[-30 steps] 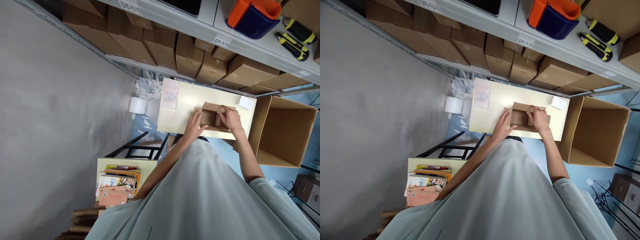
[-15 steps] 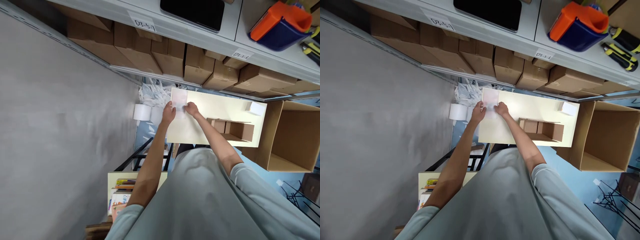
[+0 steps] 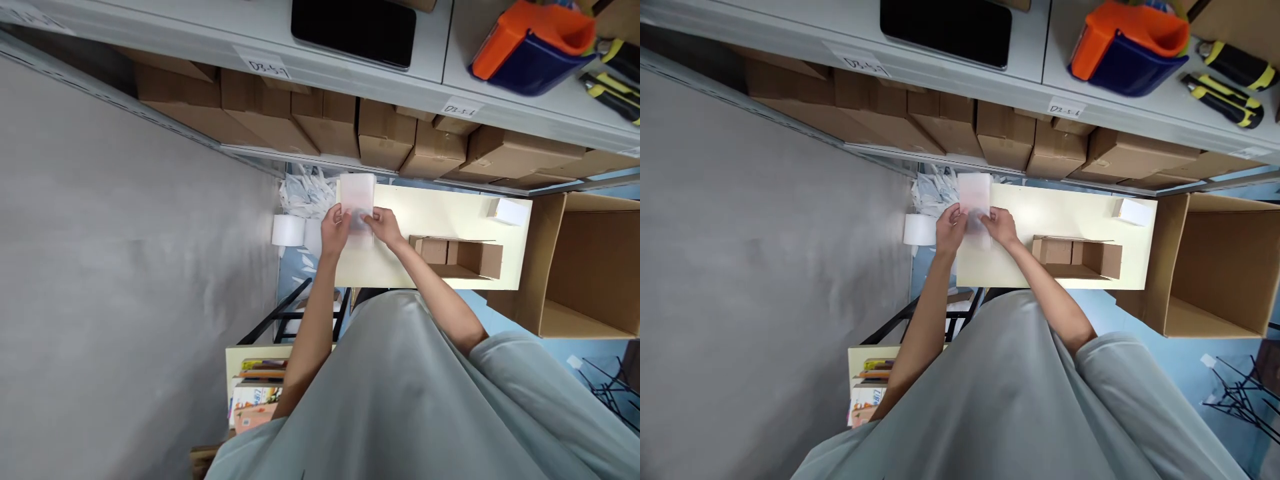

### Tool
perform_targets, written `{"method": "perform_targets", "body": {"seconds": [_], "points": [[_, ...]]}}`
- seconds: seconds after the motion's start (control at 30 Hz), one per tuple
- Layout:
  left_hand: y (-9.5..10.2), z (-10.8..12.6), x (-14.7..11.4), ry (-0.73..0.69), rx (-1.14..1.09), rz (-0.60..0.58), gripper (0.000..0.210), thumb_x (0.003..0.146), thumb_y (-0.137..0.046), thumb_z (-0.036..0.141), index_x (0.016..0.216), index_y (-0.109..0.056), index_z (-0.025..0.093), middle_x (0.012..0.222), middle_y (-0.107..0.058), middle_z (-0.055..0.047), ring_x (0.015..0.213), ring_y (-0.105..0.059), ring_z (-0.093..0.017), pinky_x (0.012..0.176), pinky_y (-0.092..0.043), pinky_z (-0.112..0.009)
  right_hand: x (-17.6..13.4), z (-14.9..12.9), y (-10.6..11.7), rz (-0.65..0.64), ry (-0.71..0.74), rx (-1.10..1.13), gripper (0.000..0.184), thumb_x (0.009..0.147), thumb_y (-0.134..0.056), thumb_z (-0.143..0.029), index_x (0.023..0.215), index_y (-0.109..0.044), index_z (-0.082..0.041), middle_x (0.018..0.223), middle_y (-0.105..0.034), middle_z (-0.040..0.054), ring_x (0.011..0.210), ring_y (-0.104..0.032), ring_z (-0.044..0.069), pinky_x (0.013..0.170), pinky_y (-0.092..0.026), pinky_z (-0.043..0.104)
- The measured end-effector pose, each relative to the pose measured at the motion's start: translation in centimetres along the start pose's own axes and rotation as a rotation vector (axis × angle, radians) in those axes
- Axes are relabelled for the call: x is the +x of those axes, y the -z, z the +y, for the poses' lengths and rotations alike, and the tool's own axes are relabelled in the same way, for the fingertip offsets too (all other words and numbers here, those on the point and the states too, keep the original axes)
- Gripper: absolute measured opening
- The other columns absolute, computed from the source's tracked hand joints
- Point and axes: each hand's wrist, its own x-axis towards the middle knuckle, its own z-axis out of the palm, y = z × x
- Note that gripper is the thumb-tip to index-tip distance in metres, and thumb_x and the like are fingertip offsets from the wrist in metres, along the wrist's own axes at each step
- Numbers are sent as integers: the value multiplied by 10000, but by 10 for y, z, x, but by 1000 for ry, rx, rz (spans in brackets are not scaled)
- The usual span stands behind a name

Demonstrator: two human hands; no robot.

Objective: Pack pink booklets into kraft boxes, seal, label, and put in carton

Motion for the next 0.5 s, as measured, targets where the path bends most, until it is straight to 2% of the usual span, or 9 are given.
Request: {"method": "perform_targets", "body": {"seconds": [0.07,0.13,0.23,0.3,0.4,0.5], "points": [[-4,33,-27,-46,-44,-15,456,901,-832,562,1143,-715,195,1179,-815,-130,1144,-785,-256,1043,-636,-386,-39,-5,26,-3,70,147,465,905,-737,-655,880,-680,-194,684,-618,-19,687,-568,163,603,-445,246],[-14,63,-56,-39,-67,-11,484,845,-870,626,1010,-691,208,1034,-821,-92,982,-791,-227,893,-655,-337,-80,-6,56,-43,97,242,538,886,-758,-718,943,-703,-186,666,-610,-22,609,-537,144,540,-433,244],[-37,97,-97,-17,-62,-81,505,819,-869,674,867,-648,223,847,-776,-34,777,-726,-180,686,-592,-271,-131,4,96,-106,81,324,611,864,-764,-776,1027,-721,-188,649,-601,-37,513,-490,117,459,-421,245],[-57,111,-121,-22,-50,-149,509,821,-858,689,850,-656,223,809,-751,-17,730,-689,-165,633,-550,-255,-153,15,118,-101,79,380,674,833,-789,-795,1137,-712,-198,699,-648,-34,514,-516,119,450,-458,253],[-89,120,-150,-31,-42,-251,530,804,-858,712,840,-666,220,805,-737,-15,731,-677,-164,633,-539,-255,-174,34,145,9,63,419,747,813,-803,-816,1240,-675,-218,796,-716,-11,575,-592,148,480,-530,277],[-120,121,-174,-20,-41,-328,574,771,-868,749,843,-657,220,812,-731,-20,743,-682,-169,648,-549,-261,-186,52,171,157,22,331,676,866,-716,-870,1038,-682,-217,697,-640,-19,560,-561,152,463,-475,272]]}}
